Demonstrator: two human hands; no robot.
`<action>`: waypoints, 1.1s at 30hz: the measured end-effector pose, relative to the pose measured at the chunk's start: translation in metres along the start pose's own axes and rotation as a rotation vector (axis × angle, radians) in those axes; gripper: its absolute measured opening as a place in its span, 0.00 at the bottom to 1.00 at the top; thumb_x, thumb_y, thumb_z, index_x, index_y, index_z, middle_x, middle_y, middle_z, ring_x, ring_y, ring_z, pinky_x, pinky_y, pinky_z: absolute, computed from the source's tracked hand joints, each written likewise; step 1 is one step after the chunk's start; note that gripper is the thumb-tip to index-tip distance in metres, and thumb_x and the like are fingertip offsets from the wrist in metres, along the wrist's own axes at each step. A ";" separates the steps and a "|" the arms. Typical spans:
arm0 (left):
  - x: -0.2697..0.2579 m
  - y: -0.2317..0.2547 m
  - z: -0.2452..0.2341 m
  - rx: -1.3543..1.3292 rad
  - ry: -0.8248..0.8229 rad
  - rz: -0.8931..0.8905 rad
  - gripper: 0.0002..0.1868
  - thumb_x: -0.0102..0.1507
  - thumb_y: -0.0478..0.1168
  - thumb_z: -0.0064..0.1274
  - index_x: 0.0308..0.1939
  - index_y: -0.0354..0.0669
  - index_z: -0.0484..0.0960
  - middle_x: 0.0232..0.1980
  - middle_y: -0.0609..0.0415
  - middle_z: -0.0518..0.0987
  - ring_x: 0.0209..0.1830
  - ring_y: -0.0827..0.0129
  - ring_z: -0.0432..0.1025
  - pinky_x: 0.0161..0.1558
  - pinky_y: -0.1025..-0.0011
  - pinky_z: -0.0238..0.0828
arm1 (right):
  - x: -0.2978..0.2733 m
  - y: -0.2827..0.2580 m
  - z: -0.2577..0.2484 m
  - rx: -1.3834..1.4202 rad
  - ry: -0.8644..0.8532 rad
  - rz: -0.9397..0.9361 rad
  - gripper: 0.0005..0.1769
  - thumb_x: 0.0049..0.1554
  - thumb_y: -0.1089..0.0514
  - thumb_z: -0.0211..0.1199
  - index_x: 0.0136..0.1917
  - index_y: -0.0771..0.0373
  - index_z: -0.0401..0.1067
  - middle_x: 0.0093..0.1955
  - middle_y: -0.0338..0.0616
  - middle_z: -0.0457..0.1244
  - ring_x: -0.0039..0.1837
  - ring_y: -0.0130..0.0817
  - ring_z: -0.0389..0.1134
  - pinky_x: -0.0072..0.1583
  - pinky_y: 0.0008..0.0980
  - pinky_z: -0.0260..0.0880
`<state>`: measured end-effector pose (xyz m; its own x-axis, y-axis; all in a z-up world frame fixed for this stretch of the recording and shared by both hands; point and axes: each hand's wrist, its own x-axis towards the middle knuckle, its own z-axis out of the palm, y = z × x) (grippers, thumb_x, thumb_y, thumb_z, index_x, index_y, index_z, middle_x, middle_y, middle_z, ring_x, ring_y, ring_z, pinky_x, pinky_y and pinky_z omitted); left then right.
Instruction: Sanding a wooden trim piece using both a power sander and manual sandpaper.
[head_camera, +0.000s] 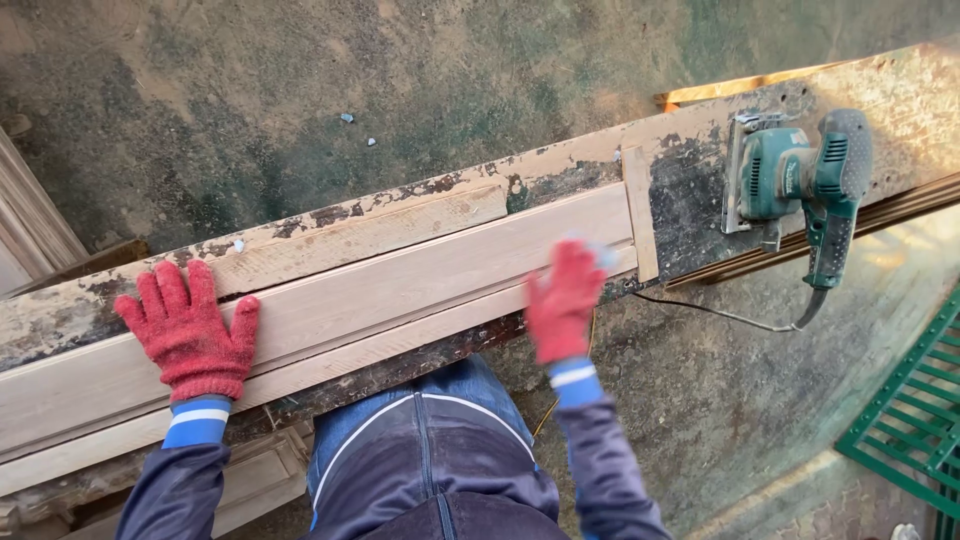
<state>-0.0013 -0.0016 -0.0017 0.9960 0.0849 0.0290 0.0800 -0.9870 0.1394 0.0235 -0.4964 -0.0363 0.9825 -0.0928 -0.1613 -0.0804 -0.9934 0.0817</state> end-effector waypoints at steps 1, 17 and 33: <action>-0.001 -0.001 0.001 -0.010 0.013 0.014 0.45 0.72 0.62 0.44 0.75 0.20 0.76 0.80 0.19 0.67 0.78 0.21 0.56 0.75 0.29 0.33 | -0.018 -0.027 -0.004 -0.026 0.103 -0.182 0.47 0.66 0.27 0.16 0.85 0.59 0.27 0.87 0.44 0.18 0.88 0.43 0.17 0.81 0.47 0.06; 0.003 0.000 -0.001 -0.012 0.013 0.011 0.46 0.72 0.63 0.44 0.75 0.20 0.76 0.80 0.19 0.67 0.78 0.22 0.56 0.75 0.30 0.32 | 0.013 0.012 -0.005 -0.008 0.210 -0.249 0.41 0.70 0.32 0.22 0.86 0.57 0.27 0.88 0.41 0.18 0.89 0.38 0.19 0.83 0.43 0.11; 0.004 0.001 -0.002 -0.026 0.025 -0.012 0.45 0.69 0.63 0.47 0.75 0.24 0.75 0.80 0.23 0.66 0.80 0.26 0.54 0.76 0.34 0.30 | 0.020 0.006 -0.013 0.106 0.141 -0.399 0.37 0.70 0.37 0.38 0.83 0.59 0.48 0.88 0.44 0.37 0.87 0.42 0.35 0.83 0.51 0.29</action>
<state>0.0024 -0.0021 0.0001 0.9936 0.1002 0.0515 0.0904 -0.9821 0.1652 0.0448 -0.5037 -0.0261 0.9530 0.3022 -0.0228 0.3004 -0.9518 -0.0624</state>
